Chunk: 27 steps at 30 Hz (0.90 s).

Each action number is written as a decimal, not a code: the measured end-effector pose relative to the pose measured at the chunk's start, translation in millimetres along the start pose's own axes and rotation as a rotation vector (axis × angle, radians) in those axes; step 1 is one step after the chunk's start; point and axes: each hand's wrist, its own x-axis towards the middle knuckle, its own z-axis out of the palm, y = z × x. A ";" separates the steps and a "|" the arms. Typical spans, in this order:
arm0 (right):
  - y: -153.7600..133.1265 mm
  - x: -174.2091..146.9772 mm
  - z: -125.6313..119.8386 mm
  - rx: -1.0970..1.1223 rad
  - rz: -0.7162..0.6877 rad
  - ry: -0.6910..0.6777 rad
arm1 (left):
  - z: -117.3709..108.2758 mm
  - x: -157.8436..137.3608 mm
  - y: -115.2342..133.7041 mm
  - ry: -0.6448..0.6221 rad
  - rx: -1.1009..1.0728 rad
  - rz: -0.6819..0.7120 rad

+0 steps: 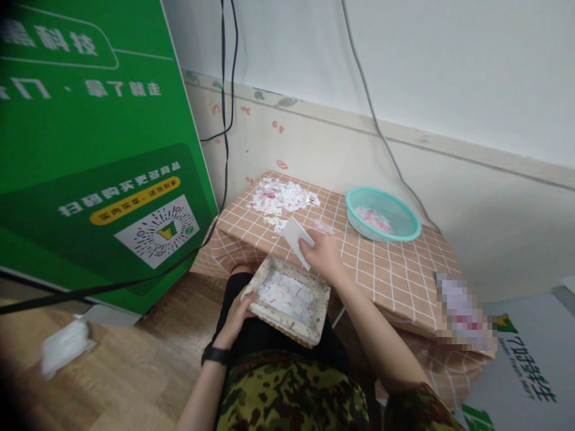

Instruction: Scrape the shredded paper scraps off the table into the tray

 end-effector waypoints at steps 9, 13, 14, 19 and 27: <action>-12.0 -10.7 11.2 0.087 -0.060 -0.006 | -1.4 -0.5 -1.4 -0.025 -0.006 0.041; -8.1 -13.3 11.4 0.042 -0.108 -0.008 | 0.3 -1.5 0.5 -0.020 -0.022 0.033; -5.5 -13.1 11.9 0.025 -0.112 0.000 | 0.5 -1.5 0.5 -0.024 -0.027 0.032; 10.0 -7.8 15.8 -0.086 -0.080 0.056 | 0.2 -0.5 -0.8 -0.037 -0.017 0.045; 7.6 -8.9 22.9 -0.091 -0.229 0.054 | -0.3 0.7 -1.7 -0.023 -0.015 0.037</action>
